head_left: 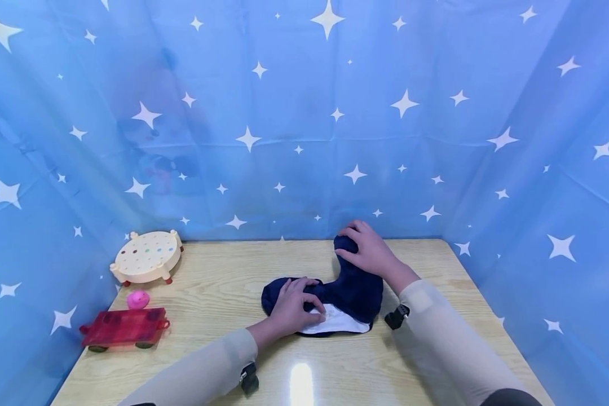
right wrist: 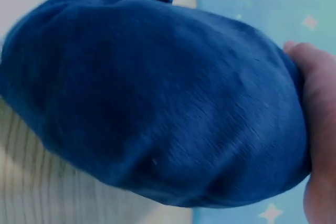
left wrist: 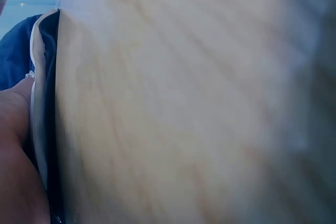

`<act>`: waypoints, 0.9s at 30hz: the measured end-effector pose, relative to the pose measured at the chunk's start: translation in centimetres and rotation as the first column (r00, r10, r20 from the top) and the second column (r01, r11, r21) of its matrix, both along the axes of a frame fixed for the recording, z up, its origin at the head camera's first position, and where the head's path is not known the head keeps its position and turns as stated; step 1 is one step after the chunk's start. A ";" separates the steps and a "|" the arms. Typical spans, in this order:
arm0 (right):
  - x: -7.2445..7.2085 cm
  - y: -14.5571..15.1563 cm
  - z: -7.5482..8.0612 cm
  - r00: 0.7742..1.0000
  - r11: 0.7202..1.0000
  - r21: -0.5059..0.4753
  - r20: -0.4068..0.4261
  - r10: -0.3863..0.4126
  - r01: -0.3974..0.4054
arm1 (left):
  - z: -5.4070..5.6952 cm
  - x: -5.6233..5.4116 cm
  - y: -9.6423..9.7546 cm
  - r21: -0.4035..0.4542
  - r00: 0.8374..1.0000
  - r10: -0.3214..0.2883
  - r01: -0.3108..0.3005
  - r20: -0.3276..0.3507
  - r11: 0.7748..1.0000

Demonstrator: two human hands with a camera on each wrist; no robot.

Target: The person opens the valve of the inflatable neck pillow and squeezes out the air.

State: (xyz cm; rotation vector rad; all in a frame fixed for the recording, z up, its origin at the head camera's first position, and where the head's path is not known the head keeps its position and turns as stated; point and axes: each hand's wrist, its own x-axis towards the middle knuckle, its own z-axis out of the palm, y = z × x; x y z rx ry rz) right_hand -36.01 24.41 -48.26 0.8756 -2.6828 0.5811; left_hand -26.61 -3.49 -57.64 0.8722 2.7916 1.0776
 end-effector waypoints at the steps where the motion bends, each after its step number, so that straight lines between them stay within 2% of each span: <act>1: 0.3 -0.1 0.3 1.000 1.000 0.020 -0.027 0.012 -0.012 | -0.1 0.0 0.0 -0.001 1.000 0.000 0.000 -0.003 1.000; 6: 1.8 -0.6 1.7 0.993 0.990 0.133 -0.101 0.054 -0.041 | -0.5 -0.1 0.0 -0.001 1.000 0.002 -0.002 -0.015 1.000; 12: 3.3 -1.3 3.3 0.989 0.983 0.168 -0.112 0.096 -0.077 | -0.6 -0.2 0.0 -0.003 1.000 0.004 -0.004 -0.022 1.000; 15: 4.0 -1.8 3.2 0.990 0.984 0.161 -0.108 0.094 -0.076 | -0.5 -0.1 0.0 -0.002 1.000 0.004 -0.004 -0.019 1.000; 22: 5.7 -2.5 2.4 0.999 0.993 0.111 -0.019 0.030 -0.027 | -0.5 -0.1 0.0 -0.014 1.000 0.002 -0.002 -0.028 1.000; 27: 6.5 -3.3 2.0 0.997 0.987 0.157 -0.064 0.039 -0.029 | -0.5 -0.1 0.1 0.000 0.999 0.000 0.000 -0.034 1.000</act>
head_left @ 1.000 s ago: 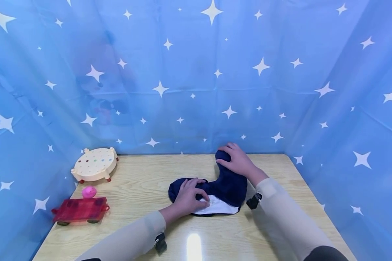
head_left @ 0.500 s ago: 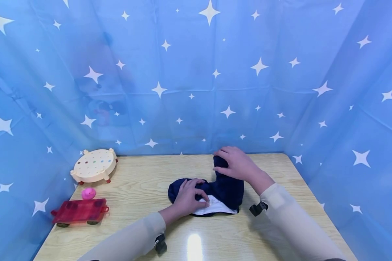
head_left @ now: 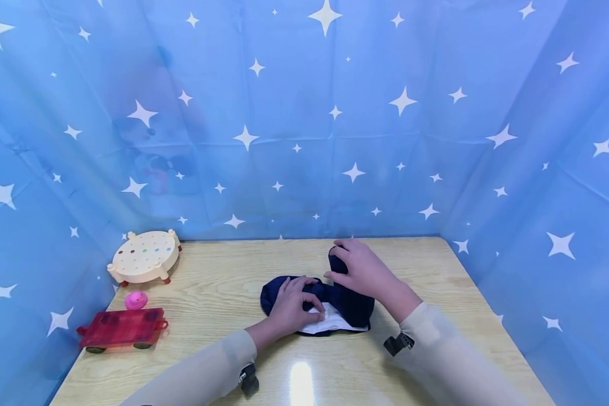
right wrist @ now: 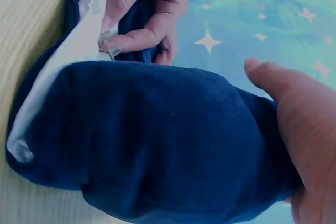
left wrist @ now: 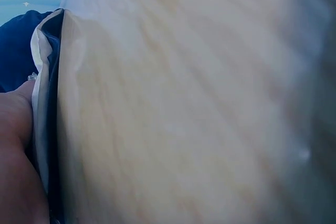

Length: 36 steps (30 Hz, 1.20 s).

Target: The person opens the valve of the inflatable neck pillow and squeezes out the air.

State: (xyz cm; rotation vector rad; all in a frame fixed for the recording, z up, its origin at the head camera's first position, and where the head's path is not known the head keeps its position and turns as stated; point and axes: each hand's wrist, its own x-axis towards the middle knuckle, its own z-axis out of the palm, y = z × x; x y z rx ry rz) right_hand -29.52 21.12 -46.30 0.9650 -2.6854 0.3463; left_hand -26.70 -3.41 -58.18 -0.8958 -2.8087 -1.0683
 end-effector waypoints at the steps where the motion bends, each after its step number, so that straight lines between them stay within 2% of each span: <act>1: 0.1 -0.1 -0.1 1.000 1.000 0.014 -0.019 0.005 -0.005 | 0.0 0.0 0.0 0.002 1.000 -0.003 0.003 -0.001 1.000; 6: 0.9 -0.4 -1.0 0.996 0.999 0.047 -0.086 0.020 -0.016 | -0.1 0.1 0.1 0.000 1.000 -0.009 0.009 -0.010 1.000; 12: 1.9 -0.1 -2.1 0.992 1.000 0.003 -0.125 0.012 -0.012 | -0.1 0.0 0.2 -0.009 1.000 -0.005 0.005 -0.011 1.000; 20: 2.9 0.7 -3.2 0.998 0.999 -0.048 -0.063 -0.027 0.024 | -0.2 0.0 0.1 -0.001 1.000 0.002 -0.002 -0.004 1.000; 24: 3.5 1.0 -3.6 0.998 0.997 -0.067 -0.062 -0.031 0.027 | -0.3 0.0 0.1 -0.008 1.000 0.003 -0.003 -0.015 1.000; 36: 4.6 1.2 -4.7 0.998 0.999 -0.025 -0.054 -0.039 0.037 | 0.0 0.0 0.0 -0.015 0.999 0.005 -0.006 -0.044 1.000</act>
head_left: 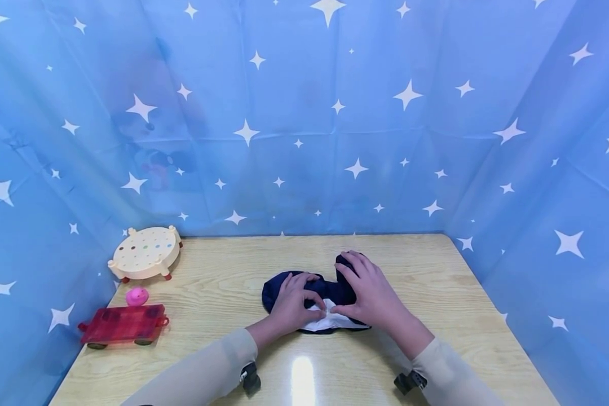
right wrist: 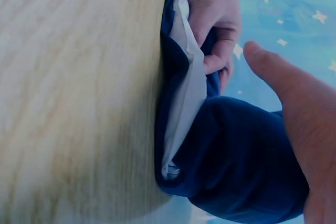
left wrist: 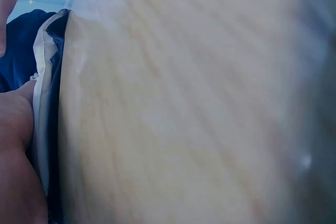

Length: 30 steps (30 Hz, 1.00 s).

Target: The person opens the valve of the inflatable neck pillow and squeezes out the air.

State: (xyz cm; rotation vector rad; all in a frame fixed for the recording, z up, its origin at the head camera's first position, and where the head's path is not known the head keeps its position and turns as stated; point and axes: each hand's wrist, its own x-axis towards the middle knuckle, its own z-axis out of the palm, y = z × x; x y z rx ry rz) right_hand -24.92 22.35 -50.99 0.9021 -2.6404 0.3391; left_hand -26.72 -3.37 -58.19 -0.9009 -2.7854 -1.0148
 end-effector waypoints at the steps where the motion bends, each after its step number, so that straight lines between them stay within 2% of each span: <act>1: 0.0 0.0 -0.1 1.000 1.000 0.010 -0.002 -0.001 0.001 | 0.1 0.0 0.0 0.000 1.000 0.001 -0.001 0.002 1.000; 9: 0.3 -0.1 -0.8 1.000 0.998 0.062 -0.030 -0.002 0.004 | 0.2 0.0 0.0 -0.005 1.000 0.007 -0.007 -0.007 1.000; 23: 0.7 0.1 -1.6 0.999 0.999 0.041 -0.040 0.012 -0.011 | 0.2 0.0 0.0 -0.001 1.000 0.008 -0.008 -0.012 1.000; 30: 0.9 0.3 -2.0 1.000 1.000 0.028 -0.007 0.000 0.000 | 0.1 0.0 0.0 0.002 1.000 0.005 -0.005 -0.019 1.000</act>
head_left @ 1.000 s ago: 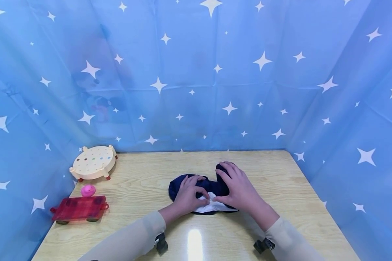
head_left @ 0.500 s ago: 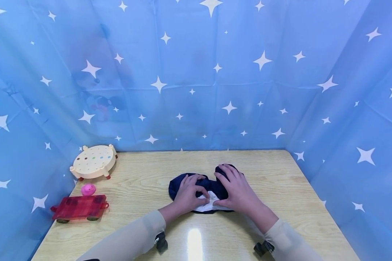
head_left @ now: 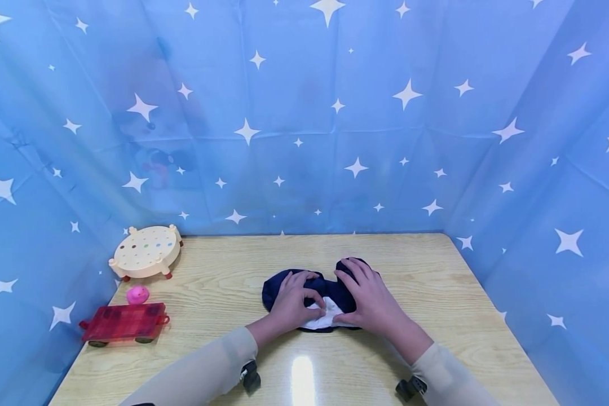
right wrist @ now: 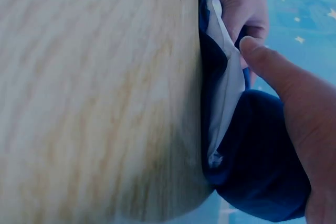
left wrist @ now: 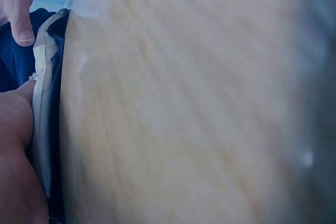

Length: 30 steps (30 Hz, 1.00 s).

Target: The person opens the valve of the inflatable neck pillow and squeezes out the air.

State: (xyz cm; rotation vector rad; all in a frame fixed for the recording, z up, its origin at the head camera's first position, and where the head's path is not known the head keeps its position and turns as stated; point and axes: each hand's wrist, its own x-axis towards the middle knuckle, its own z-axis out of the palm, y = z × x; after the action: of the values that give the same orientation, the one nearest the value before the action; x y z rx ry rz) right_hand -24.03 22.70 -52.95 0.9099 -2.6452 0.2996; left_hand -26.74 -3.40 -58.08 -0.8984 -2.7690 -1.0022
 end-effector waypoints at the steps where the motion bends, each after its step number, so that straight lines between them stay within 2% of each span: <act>1: 0.0 0.0 -0.1 1.000 1.000 -0.003 0.002 0.000 0.000 | 0.0 0.0 0.0 -0.001 1.000 0.001 -0.001 -0.001 1.000; 13: -0.1 0.4 -1.1 0.999 0.999 -0.034 0.044 -0.002 0.004 | 0.1 0.0 0.0 -0.009 1.000 0.003 -0.003 -0.005 1.000; 18: -0.2 0.5 -1.5 0.999 0.999 -0.032 0.032 0.007 -0.006 | 0.0 0.0 0.0 -0.010 1.000 0.005 -0.005 -0.006 1.000; 30: -0.3 0.4 -1.6 0.999 1.000 0.000 0.044 0.014 -0.014 | 0.1 0.0 0.1 -0.008 1.000 0.014 -0.014 0.002 1.000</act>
State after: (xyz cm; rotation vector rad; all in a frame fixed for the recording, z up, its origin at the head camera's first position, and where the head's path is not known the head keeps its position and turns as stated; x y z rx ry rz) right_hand -24.32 23.09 -54.54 0.9320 -2.6800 0.3257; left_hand -26.72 -3.34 -57.94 -0.8778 -2.7790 -0.9909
